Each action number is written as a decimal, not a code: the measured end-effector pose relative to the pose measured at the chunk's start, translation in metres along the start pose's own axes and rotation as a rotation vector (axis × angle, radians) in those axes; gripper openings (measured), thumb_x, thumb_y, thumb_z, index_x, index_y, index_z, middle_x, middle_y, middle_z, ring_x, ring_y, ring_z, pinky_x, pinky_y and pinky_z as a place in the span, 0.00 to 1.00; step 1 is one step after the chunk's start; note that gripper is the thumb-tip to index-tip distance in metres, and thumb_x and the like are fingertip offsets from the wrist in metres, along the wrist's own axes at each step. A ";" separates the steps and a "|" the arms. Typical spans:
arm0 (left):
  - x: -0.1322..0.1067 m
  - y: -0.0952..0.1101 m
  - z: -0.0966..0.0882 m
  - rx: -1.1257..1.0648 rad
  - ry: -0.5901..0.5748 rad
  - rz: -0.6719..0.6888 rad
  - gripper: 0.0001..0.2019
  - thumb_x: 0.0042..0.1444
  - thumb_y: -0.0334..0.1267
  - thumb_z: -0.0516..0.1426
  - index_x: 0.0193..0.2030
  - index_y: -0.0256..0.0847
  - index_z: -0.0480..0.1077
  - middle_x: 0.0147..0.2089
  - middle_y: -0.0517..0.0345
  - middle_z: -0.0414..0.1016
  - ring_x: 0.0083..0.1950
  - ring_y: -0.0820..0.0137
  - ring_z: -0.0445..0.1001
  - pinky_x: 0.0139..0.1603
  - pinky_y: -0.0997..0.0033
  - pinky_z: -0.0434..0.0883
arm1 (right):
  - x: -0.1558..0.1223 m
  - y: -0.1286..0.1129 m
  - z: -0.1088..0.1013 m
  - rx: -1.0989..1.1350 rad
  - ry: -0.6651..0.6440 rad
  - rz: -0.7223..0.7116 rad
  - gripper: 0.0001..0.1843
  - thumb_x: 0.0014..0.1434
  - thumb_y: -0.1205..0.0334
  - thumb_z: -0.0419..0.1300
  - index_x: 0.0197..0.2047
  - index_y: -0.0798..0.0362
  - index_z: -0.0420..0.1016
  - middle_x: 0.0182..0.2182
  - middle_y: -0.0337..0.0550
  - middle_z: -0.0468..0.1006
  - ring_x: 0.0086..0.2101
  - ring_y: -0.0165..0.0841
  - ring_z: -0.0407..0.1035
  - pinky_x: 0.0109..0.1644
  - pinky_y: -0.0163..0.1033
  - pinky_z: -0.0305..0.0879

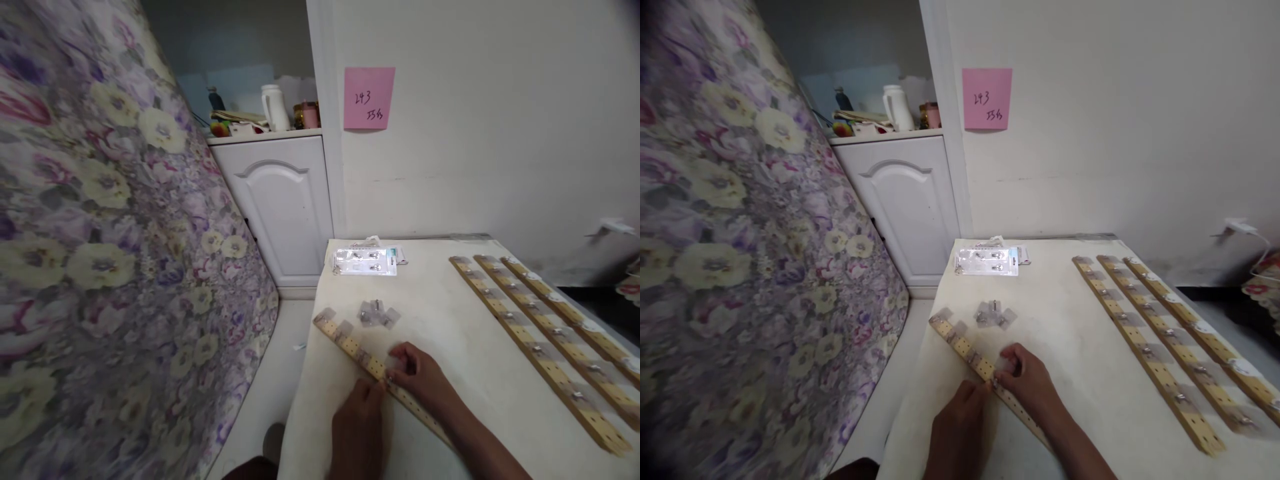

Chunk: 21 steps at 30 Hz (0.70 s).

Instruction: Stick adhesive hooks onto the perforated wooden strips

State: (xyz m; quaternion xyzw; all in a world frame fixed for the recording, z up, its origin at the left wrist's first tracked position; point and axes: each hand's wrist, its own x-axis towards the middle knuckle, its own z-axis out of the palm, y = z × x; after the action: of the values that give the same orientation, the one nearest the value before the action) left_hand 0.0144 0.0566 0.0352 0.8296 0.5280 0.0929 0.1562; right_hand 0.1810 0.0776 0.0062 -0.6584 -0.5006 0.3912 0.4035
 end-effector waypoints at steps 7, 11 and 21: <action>-0.001 -0.004 -0.002 -0.005 -0.010 -0.006 0.21 0.59 0.27 0.47 0.54 0.52 0.69 0.41 0.56 0.74 0.38 0.66 0.76 0.34 0.73 0.69 | 0.001 0.006 0.002 0.058 -0.005 -0.021 0.14 0.44 0.63 0.62 0.38 0.52 0.72 0.23 0.33 0.68 0.26 0.29 0.63 0.30 0.33 0.58; -0.003 -0.011 -0.004 -0.167 0.007 -0.005 0.21 0.59 0.27 0.46 0.52 0.50 0.71 0.42 0.56 0.74 0.41 0.67 0.76 0.40 0.72 0.70 | -0.001 0.006 0.001 0.086 0.005 -0.056 0.12 0.45 0.60 0.63 0.36 0.53 0.72 0.23 0.34 0.70 0.27 0.30 0.64 0.30 0.34 0.59; -0.006 -0.013 -0.008 -0.242 0.040 -0.007 0.21 0.58 0.28 0.44 0.51 0.45 0.72 0.45 0.55 0.75 0.44 0.67 0.75 0.46 0.70 0.70 | -0.009 0.006 -0.009 0.136 0.006 -0.068 0.13 0.52 0.53 0.58 0.37 0.53 0.72 0.28 0.39 0.74 0.30 0.33 0.68 0.34 0.35 0.62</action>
State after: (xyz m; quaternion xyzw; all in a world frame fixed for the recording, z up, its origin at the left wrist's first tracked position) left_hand -0.0021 0.0574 0.0376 0.8009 0.5186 0.1720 0.2450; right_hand 0.1894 0.0669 0.0047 -0.6131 -0.4939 0.4084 0.4620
